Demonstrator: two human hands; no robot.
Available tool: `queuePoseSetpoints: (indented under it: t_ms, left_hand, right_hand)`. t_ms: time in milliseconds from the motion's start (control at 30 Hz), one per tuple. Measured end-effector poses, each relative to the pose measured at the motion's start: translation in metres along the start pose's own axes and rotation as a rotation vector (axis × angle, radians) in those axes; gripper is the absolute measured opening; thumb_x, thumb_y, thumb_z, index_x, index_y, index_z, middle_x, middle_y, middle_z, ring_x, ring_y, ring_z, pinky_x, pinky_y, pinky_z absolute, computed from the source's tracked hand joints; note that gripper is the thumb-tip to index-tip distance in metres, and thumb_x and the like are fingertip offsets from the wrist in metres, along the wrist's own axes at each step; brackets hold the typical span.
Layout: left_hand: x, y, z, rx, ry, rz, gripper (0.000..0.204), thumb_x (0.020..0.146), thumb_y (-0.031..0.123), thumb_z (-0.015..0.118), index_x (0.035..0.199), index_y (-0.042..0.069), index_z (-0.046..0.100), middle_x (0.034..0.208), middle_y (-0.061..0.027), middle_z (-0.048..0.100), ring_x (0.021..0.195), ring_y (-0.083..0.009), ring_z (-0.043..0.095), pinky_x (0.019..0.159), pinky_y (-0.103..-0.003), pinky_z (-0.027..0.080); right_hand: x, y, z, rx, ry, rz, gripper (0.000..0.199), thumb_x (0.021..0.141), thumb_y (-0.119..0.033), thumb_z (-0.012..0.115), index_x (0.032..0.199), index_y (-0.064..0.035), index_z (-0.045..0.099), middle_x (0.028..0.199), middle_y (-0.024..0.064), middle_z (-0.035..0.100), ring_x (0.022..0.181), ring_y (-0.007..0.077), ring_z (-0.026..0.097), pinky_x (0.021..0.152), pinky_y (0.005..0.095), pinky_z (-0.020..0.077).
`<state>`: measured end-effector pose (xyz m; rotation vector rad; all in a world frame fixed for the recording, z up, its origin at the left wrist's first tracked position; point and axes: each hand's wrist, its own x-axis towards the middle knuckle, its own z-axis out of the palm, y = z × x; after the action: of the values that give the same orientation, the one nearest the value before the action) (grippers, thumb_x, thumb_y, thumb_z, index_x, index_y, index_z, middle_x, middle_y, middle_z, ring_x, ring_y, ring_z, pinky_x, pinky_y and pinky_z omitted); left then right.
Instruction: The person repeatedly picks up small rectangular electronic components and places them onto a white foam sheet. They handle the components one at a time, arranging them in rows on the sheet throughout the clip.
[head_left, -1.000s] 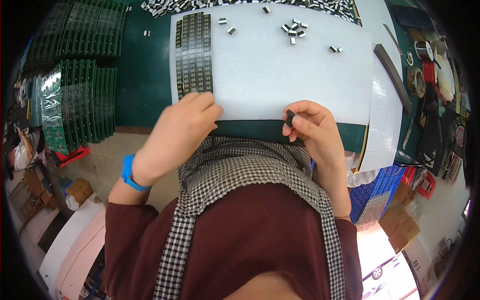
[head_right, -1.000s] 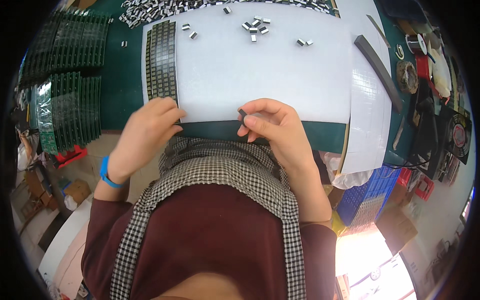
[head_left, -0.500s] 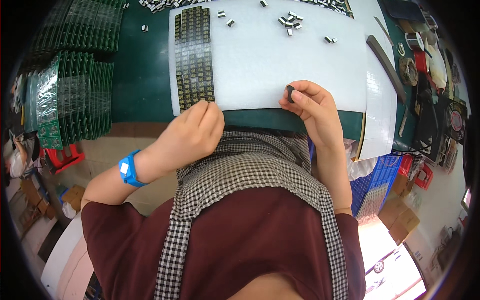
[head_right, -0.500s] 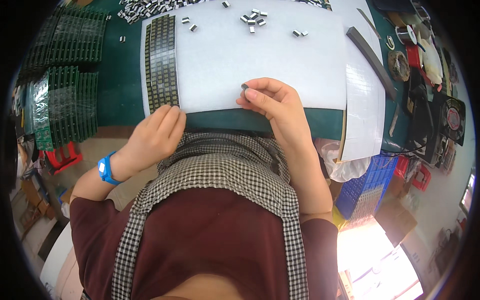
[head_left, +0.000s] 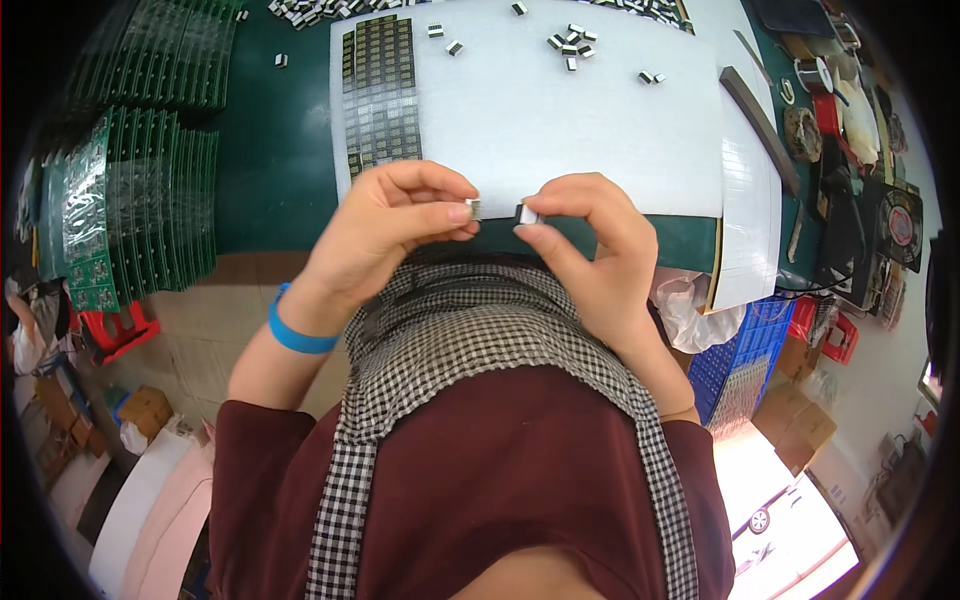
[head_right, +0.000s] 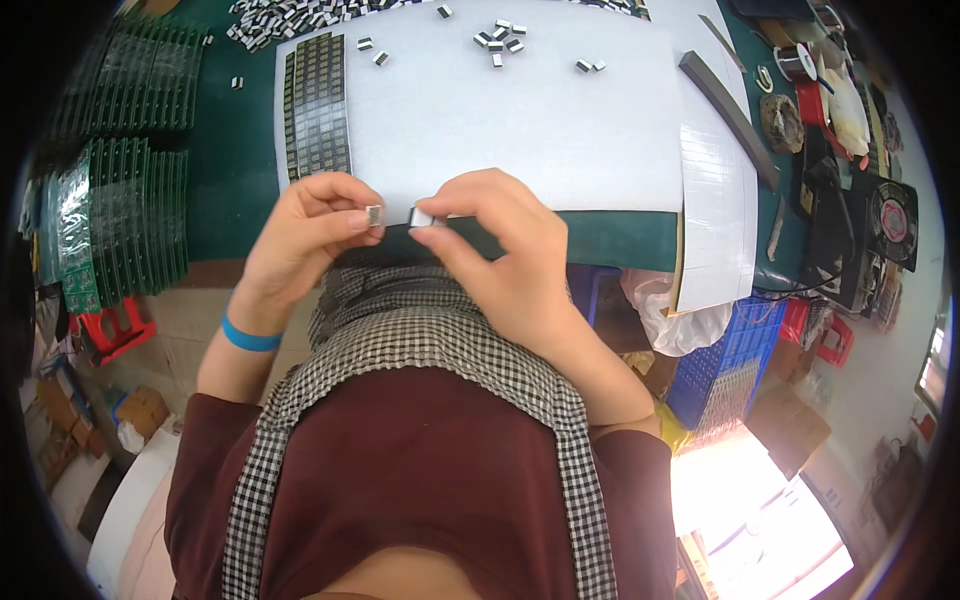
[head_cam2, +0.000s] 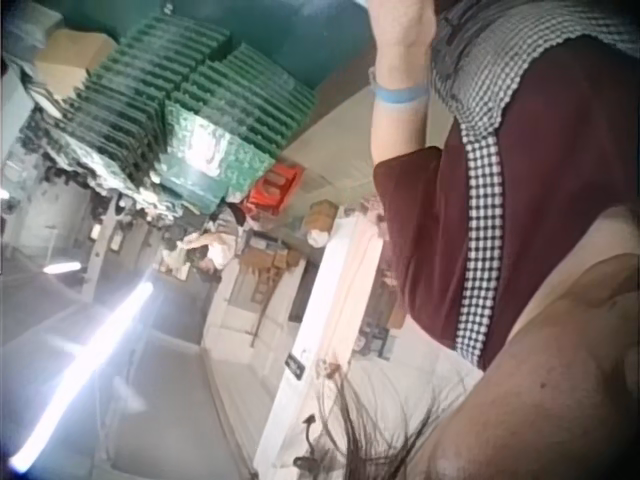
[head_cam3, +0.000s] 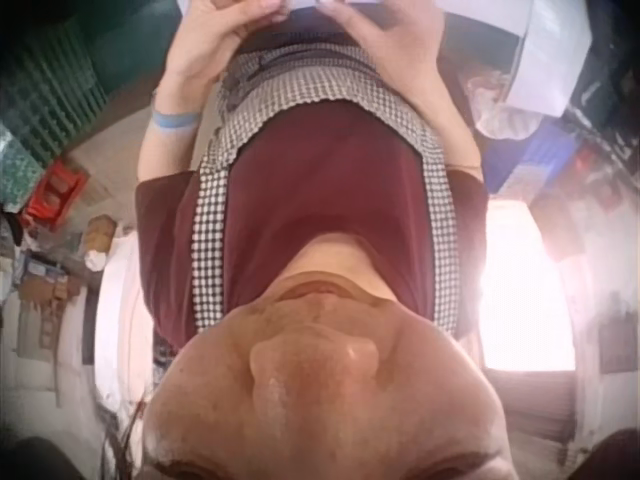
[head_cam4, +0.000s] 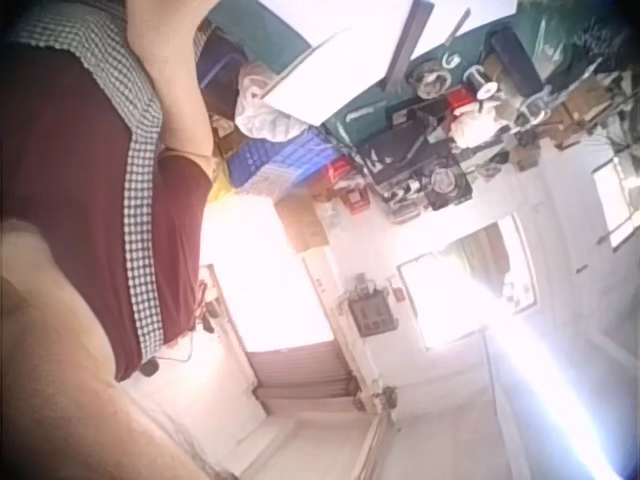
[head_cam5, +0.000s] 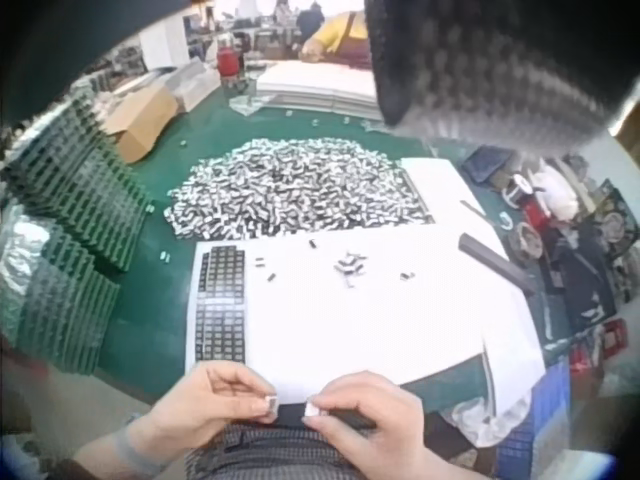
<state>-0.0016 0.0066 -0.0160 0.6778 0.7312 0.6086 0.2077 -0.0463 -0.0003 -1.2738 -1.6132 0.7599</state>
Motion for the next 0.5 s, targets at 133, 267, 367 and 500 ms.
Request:
queuePoseSetpoints:
  t_ms: [133,267,367,500]
  left_hand:
    - [0.004,-0.011,0.010,-0.154,-0.068,-0.019,0.016,0.083,0.004,0.065,0.099,-0.001,0.063,0.089,-0.0085,0.067,0.080,-0.0142,0.066,0.075,-0.025,0.055]
    - [0.006,-0.013,0.014,-0.158,-0.088,-0.023,0.015,0.083,0.004,0.065,0.097,-0.001,0.063,0.089,-0.0087,0.067,0.079,-0.0137,0.066,0.075,-0.025,0.055]
    - [0.006,-0.014,0.014,-0.136,-0.093,-0.024,0.014,0.083,0.004,0.065,0.096,-0.001,0.062,0.089,-0.0092,0.067,0.079,-0.0134,0.066,0.074,-0.024,0.055]
    - [0.007,-0.015,0.014,-0.161,-0.100,-0.044,0.015,0.083,0.003,0.065,0.096,-0.002,0.062,0.090,-0.0100,0.067,0.079,-0.0133,0.066,0.074,-0.023,0.055]
  right_hand:
    - [0.001,-0.005,0.004,-0.051,-0.003,-0.058,0.020,0.069,0.004,0.072,0.087,-0.0024,0.065,0.086,0.0081,0.064,0.078,0.0192,0.063,0.066,0.0279,0.0504]
    - [0.001,-0.006,0.004,-0.038,-0.013,-0.042,0.021,0.068,0.004,0.072,0.086,-0.0028,0.065,0.086,0.0082,0.064,0.079,0.0190,0.063,0.067,0.0278,0.0510]
    - [0.000,-0.004,0.003,-0.023,-0.015,-0.043,0.021,0.068,0.005,0.072,0.086,-0.0032,0.065,0.086,0.0082,0.064,0.079,0.0188,0.064,0.067,0.0277,0.0513]
    - [0.000,-0.003,0.002,-0.003,-0.030,-0.031,0.022,0.068,0.005,0.072,0.087,-0.0037,0.066,0.087,0.0079,0.065,0.079,0.0184,0.064,0.066,0.0273,0.0514]
